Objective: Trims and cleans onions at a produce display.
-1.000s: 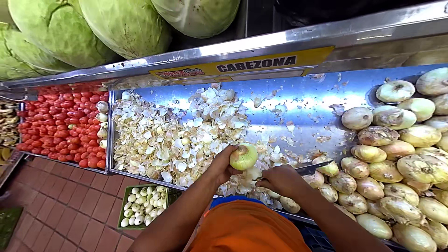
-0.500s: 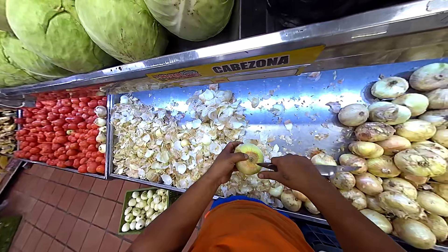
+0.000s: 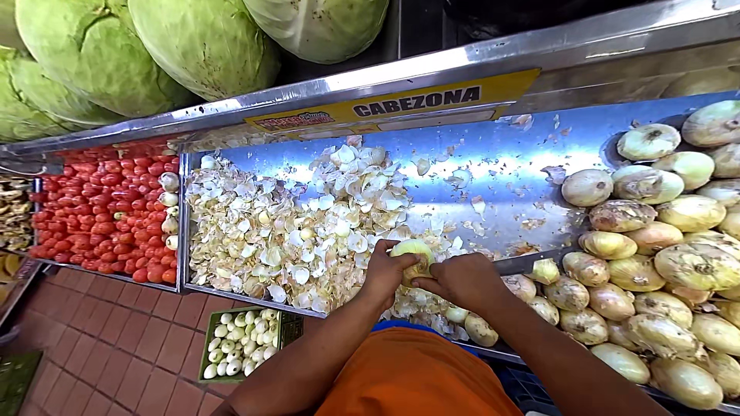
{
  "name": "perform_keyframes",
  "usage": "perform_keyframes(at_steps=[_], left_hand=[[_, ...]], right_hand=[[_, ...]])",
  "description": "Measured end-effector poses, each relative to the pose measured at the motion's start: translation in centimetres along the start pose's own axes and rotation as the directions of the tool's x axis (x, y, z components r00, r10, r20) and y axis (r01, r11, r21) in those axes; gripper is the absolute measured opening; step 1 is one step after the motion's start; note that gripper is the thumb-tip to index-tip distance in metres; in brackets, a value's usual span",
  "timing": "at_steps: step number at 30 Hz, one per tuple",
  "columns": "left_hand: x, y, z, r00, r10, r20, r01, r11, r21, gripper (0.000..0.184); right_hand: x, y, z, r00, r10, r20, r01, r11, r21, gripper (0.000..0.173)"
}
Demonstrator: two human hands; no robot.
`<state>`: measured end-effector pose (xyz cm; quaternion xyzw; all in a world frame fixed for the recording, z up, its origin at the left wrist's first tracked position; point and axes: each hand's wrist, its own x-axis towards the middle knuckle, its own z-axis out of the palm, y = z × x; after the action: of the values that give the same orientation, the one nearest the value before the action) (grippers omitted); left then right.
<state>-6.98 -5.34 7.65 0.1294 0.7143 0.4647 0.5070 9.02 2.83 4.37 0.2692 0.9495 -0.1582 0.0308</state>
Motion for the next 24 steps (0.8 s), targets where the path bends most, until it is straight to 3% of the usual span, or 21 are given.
perform_keyframes(at_steps=[3, 6, 9, 11, 16, 19, 24], left_hand=[[1.1, -0.9, 0.2, 0.996, -0.063, -0.069, 0.058, 0.996, -0.074, 0.048], [2.0, -0.6, -0.2, 0.99, -0.136, -0.048, 0.124, 0.973, -0.195, 0.048], [2.2, 1.1, -1.2, 0.992, -0.117, 0.039, 0.123, 0.971, -0.206, 0.044], [1.8, 1.8, -1.6, 0.994, -0.089, 0.067, 0.099, 0.979, -0.177, 0.042], [1.0, 2.1, -1.4, 0.991, -0.084, 0.104, 0.101, 0.98, -0.17, 0.043], [1.0, 1.6, -0.6, 0.989, -0.115, 0.09, 0.133, 0.965, -0.224, 0.036], [1.4, 0.5, 0.1, 0.99, -0.14, 0.004, 0.135, 0.945, -0.299, 0.033]], right_hand=[[-0.3, -0.6, 0.5, 0.995, -0.098, 0.023, 0.097, 0.994, 0.058, 0.077], [-1.1, -2.0, 1.8, 0.961, -0.173, 0.215, 0.143, 0.979, 0.145, 0.079], [-1.5, -1.4, 2.7, 0.932, -0.096, 0.35, 0.028, 0.98, 0.195, 0.065], [-1.7, -0.4, 1.2, 0.946, 0.007, 0.323, -0.09, 0.966, 0.243, 0.059], [-1.5, 0.7, -1.6, 0.957, 0.248, 0.151, -0.277, 0.936, 0.217, 0.073], [-0.8, 0.2, -1.4, 0.945, 0.258, 0.202, -0.302, 0.925, 0.229, 0.075], [-0.7, -1.9, 0.4, 0.986, 0.15, 0.07, -0.161, 0.968, 0.191, 0.07]])
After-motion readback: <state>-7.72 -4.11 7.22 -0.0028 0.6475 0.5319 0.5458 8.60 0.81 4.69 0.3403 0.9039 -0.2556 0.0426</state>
